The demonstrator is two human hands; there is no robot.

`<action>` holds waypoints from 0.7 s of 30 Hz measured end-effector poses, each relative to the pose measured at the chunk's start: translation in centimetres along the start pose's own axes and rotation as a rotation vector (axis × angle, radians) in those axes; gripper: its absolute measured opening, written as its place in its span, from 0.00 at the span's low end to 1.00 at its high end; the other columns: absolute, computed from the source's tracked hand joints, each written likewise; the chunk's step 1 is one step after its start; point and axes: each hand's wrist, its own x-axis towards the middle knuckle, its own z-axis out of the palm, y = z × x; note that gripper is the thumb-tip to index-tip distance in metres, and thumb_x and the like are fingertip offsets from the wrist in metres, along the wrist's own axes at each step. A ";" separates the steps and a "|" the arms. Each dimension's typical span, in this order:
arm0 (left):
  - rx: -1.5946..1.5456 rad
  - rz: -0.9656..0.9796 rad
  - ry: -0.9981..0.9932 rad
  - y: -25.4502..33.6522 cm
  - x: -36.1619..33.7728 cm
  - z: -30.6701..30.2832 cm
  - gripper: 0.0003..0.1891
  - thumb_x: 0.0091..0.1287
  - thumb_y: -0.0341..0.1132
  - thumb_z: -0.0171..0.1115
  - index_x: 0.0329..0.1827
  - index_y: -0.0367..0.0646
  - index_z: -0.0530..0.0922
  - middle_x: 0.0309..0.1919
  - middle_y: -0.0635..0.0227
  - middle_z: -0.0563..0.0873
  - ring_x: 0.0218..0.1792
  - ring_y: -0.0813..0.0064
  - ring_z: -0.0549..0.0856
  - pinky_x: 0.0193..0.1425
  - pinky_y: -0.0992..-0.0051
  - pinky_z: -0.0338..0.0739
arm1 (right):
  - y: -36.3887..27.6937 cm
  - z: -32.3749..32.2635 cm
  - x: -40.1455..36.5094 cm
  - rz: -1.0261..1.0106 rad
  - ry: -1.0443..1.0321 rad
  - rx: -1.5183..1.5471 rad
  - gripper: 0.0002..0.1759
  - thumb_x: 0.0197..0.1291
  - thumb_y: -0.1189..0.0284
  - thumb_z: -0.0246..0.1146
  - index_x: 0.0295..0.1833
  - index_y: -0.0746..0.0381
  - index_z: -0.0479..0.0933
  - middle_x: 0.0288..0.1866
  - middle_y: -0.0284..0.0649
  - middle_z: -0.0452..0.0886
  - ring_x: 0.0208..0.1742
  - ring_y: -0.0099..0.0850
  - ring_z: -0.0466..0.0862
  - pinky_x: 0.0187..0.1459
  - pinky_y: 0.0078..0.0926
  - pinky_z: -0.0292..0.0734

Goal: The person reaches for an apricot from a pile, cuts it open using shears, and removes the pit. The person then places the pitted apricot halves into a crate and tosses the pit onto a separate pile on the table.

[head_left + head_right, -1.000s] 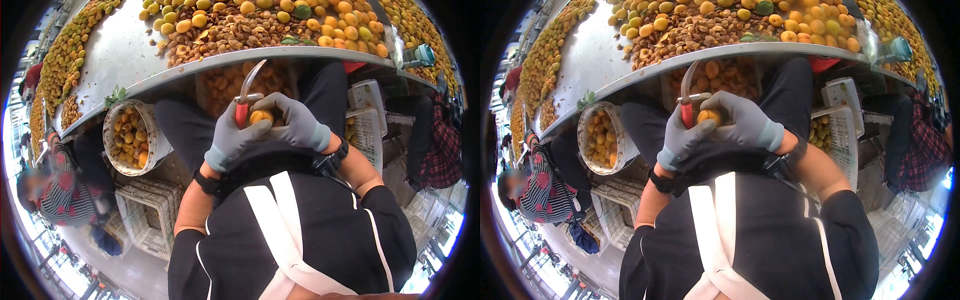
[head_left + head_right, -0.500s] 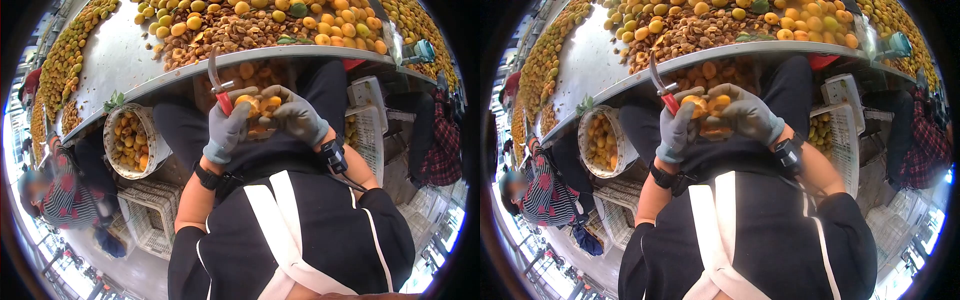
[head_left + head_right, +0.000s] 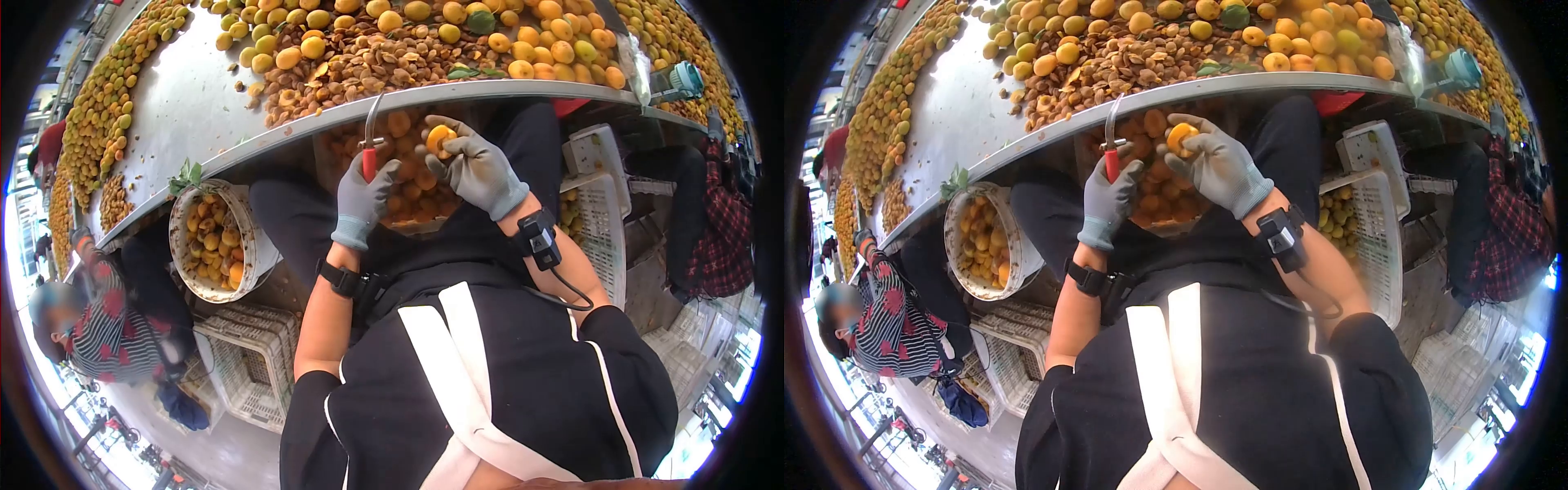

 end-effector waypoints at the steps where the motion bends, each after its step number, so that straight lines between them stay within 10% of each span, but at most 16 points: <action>1: -0.090 -0.073 -0.054 1.3 -0.4 -0.2 0.17 0.68 0.37 0.66 0.57 0.42 0.77 0.26 0.81 0.76 0.22 0.90 0.71 0.24 0.85 0.66 | 0.0 -0.1 0.2 -0.015 -0.063 -0.088 0.20 0.64 0.79 0.51 0.62 0.62 0.67 0.53 0.45 0.78 0.44 0.30 0.82 0.40 0.18 0.79; 21: -0.263 -0.138 -0.315 5.4 -4.7 -1.2 0.10 0.72 0.35 0.59 0.49 0.39 0.79 0.27 0.80 0.77 0.24 0.91 0.70 0.28 0.86 0.65 | 1.0 -0.5 -2.7 0.128 -0.144 -0.003 0.16 0.65 0.76 0.49 0.57 0.67 0.71 0.51 0.45 0.78 0.48 0.37 0.82 0.41 0.24 0.82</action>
